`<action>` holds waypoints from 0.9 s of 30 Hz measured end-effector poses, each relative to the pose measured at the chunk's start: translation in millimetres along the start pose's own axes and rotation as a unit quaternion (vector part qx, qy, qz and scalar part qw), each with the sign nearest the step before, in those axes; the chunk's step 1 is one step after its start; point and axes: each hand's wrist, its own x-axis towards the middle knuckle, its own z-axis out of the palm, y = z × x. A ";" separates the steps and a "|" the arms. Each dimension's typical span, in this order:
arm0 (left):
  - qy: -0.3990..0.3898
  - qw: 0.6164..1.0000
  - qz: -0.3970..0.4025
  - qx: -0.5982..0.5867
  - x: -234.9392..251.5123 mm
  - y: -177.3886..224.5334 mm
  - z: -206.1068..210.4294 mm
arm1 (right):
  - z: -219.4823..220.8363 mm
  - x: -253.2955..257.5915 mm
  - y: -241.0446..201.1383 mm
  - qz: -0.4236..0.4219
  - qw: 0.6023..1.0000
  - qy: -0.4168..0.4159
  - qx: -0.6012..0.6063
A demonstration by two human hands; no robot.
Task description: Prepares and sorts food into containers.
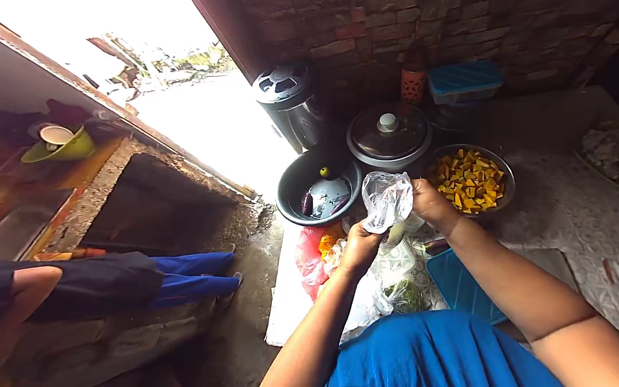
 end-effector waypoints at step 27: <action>0.133 0.981 -0.105 -0.094 3.3 -57.8 -15.1 | 30.0 -11.1 83.5 -0.035 0.963 -0.140 -0.230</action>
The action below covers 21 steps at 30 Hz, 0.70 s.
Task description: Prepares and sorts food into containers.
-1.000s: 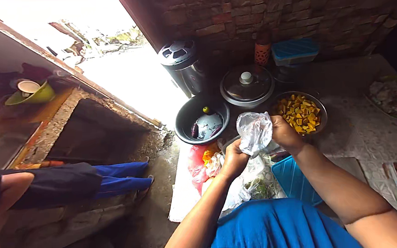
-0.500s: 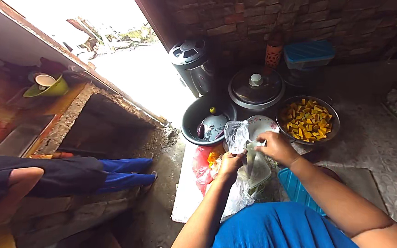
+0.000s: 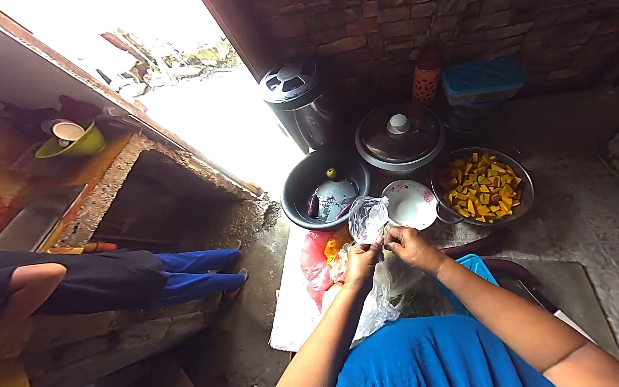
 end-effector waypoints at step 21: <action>-0.051 0.954 -0.109 0.276 10.8 21.6 -2.1 | -15.6 -1.2 -24.8 -0.057 0.995 0.014 0.082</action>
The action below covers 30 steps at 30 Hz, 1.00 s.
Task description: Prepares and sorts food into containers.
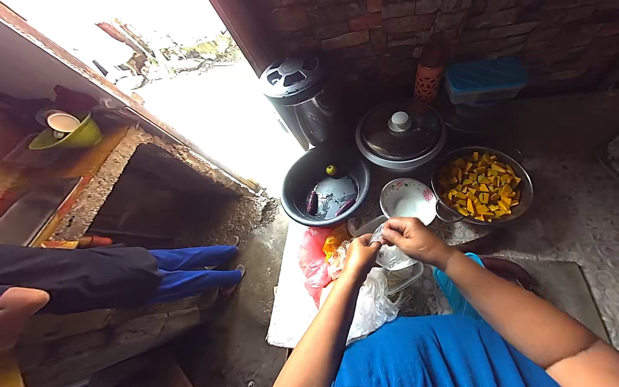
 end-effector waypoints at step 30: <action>0.050 0.922 -0.072 -0.378 -5.5 -34.4 0.5 | 42.2 -2.4 41.5 0.121 0.904 -0.216 -0.349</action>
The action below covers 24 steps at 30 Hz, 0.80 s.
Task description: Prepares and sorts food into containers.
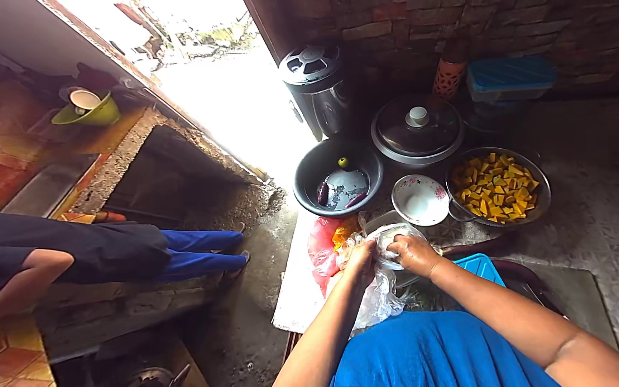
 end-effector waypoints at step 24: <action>-0.164 0.918 0.221 0.286 22.3 -13.2 7.7 | -97.3 -33.6 -42.8 -0.114 0.580 0.300 0.749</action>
